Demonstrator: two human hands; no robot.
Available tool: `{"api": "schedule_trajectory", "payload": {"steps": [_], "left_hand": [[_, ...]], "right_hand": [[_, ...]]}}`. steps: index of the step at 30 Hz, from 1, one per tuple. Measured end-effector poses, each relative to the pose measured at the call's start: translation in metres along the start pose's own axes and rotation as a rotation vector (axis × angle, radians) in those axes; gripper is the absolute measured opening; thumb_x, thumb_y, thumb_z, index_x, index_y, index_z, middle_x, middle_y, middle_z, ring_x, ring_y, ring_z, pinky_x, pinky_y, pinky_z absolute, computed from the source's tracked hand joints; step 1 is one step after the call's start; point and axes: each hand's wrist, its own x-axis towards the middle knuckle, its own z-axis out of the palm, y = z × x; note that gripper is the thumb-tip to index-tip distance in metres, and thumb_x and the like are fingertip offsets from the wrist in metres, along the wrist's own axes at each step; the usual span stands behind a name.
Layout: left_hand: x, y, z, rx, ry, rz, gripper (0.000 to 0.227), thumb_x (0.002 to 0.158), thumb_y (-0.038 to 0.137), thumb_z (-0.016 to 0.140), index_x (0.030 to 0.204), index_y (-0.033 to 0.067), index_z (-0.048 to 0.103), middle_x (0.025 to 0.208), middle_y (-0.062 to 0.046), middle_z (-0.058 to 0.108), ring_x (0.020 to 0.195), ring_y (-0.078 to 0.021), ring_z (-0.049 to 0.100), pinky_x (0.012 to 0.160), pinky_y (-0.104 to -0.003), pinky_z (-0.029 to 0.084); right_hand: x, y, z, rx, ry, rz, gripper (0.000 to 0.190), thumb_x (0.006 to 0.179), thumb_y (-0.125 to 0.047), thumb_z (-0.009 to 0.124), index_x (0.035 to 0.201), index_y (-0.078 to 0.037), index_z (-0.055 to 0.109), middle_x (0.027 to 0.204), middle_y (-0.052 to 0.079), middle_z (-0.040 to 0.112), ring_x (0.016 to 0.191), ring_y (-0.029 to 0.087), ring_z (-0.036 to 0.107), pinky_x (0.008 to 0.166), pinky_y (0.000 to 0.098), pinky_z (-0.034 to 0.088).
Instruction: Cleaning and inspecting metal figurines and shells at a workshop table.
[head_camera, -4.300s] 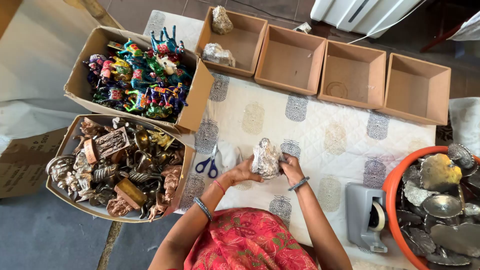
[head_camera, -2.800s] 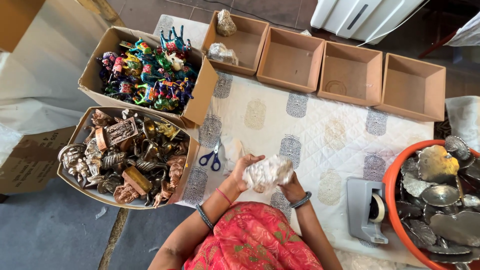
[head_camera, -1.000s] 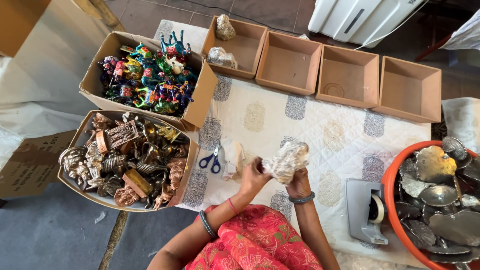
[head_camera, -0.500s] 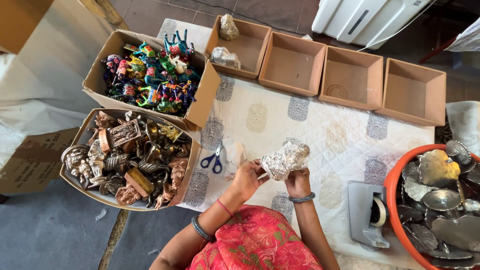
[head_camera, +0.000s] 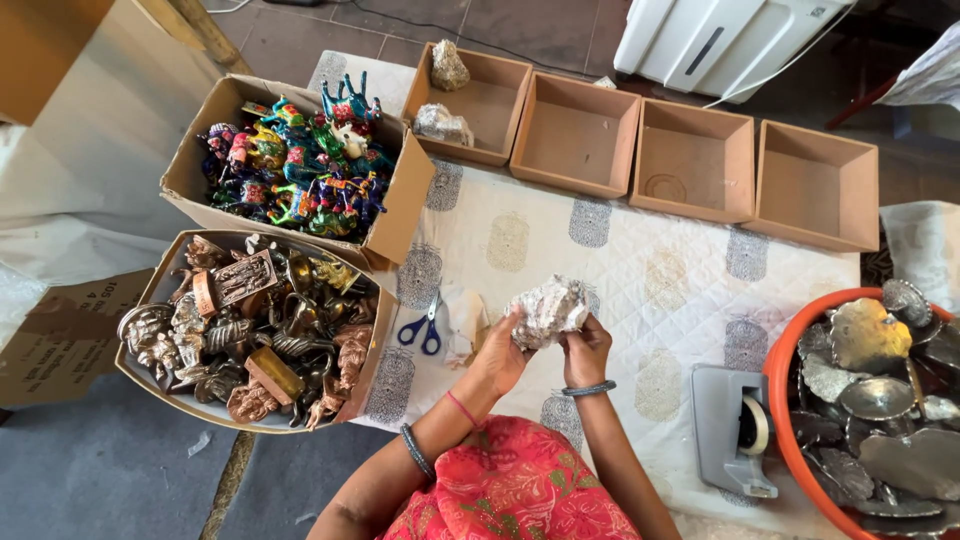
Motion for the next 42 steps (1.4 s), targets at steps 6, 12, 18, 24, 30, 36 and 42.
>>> {"api": "schedule_trajectory", "payload": {"steps": [6, 12, 18, 24, 30, 36, 42], "left_hand": [[0.054, -0.023, -0.061, -0.121, -0.009, -0.072, 0.036, 0.104, 0.026, 0.054, 0.130, 0.0025, 0.058, 0.127, -0.009, 0.069, 0.115, -0.0222, 0.066, 0.105, -0.041, 0.053], [0.094, -0.055, -0.098, -0.172, 0.102, -0.112, 0.027, 0.107, 0.023, 0.050, 0.124, 0.0041, 0.061, 0.116, -0.009, 0.072, 0.102, -0.0206, 0.071, 0.091, -0.036, 0.060], [0.069, -0.051, -0.074, -0.246, 0.103, -0.127, 0.026, 0.107, 0.023, 0.048, 0.119, 0.0045, 0.061, 0.113, -0.010, 0.073, 0.100, -0.0213, 0.072, 0.089, -0.036, 0.062], [0.056, -0.041, -0.066, -0.269, 0.137, -0.142, 0.026, 0.107, 0.021, 0.045, 0.119, 0.0044, 0.062, 0.112, -0.010, 0.073, 0.099, -0.0222, 0.072, 0.089, -0.035, 0.061], [0.054, -0.019, -0.065, -0.254, 0.210, -0.139, 0.033, 0.107, 0.025, 0.038, 0.122, 0.0030, 0.059, 0.113, -0.011, 0.072, 0.101, -0.0219, 0.071, 0.089, -0.034, 0.060], [0.068, -0.032, -0.088, -0.164, 0.128, -0.206, 0.034, 0.107, 0.028, 0.041, 0.120, 0.0058, 0.062, 0.111, -0.009, 0.073, 0.097, -0.0202, 0.069, 0.082, -0.032, 0.058], [0.038, -0.013, -0.044, -0.171, -0.047, -0.209, 0.036, 0.108, 0.021, 0.043, 0.132, -0.0016, 0.059, 0.125, -0.012, 0.071, 0.112, -0.0215, 0.070, 0.096, -0.035, 0.060]], "right_hand": [[-0.014, -0.076, 0.062, -0.058, 0.063, 0.082, 0.024, 0.090, 0.002, 0.070, 0.114, 0.002, 0.064, 0.102, 0.005, 0.071, 0.086, 0.010, 0.070, 0.073, 0.0267, 0.061], [-0.019, -0.067, 0.054, -0.401, -0.106, -0.114, 0.018, 0.101, -0.008, 0.066, 0.118, -0.004, 0.063, 0.104, 0.002, 0.070, 0.088, 0.007, 0.063, 0.072, 0.0239, 0.053], [-0.049, -0.109, 0.101, -0.841, 0.101, -0.660, 0.018, 0.097, -0.008, 0.070, 0.113, -0.001, 0.065, 0.113, 0.014, 0.066, 0.093, 0.018, 0.066, 0.071, 0.0285, 0.053], [-0.055, -0.132, 0.106, -1.057, 0.043, -0.797, 0.017, 0.090, -0.006, 0.074, 0.104, 0.001, 0.070, 0.108, 0.011, 0.069, 0.098, 0.027, 0.066, 0.084, 0.0409, 0.053], [-0.055, -0.118, 0.088, -0.928, -0.231, -0.559, 0.019, 0.098, -0.007, 0.067, 0.113, -0.004, 0.077, 0.122, 0.011, 0.072, 0.128, 0.027, 0.060, 0.105, 0.0379, 0.053], [-0.029, -0.094, 0.070, -0.484, -0.250, -0.280, 0.047, 0.084, -0.021, 0.088, 0.115, -0.002, 0.058, 0.140, 0.012, 0.051, 0.134, 0.025, 0.055, 0.111, 0.0413, 0.052], [-0.026, -0.116, 0.082, -0.064, -0.448, 0.271, 0.100, 0.070, -0.016, 0.089, 0.154, -0.007, 0.035, 0.144, 0.010, 0.054, 0.136, 0.021, 0.051, 0.113, 0.0375, 0.045]]}}
